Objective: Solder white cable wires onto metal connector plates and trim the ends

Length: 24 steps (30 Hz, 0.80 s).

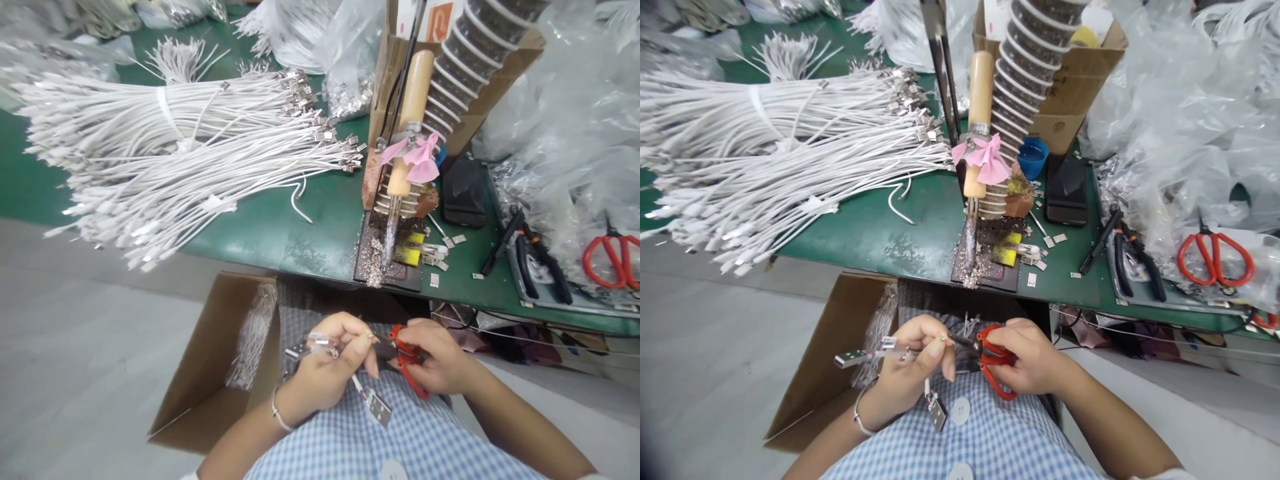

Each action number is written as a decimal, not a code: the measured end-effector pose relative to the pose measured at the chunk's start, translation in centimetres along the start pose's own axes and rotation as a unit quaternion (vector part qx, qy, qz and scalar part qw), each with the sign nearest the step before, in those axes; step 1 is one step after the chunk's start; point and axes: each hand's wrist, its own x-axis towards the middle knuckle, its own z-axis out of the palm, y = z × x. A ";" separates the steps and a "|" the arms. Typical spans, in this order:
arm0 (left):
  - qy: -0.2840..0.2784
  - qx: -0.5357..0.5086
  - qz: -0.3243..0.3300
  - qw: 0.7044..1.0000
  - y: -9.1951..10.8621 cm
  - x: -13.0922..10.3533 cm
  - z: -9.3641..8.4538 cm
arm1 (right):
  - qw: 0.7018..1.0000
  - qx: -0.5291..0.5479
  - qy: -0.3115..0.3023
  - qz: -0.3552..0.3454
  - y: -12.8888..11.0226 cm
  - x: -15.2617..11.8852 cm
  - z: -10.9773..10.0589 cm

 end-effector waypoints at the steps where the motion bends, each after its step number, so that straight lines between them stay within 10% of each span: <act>1: -0.004 -0.008 -0.007 1.000 0.0 0.0 0.0 | 1.000 -0.008 -0.006 -0.007 0.0 0.0 -0.2; 24: -0.105 -0.138 -0.101 0.980 -1.0 -0.8 -0.8 | 0.996 -0.034 -0.066 -0.051 0.7 0.1 -1.7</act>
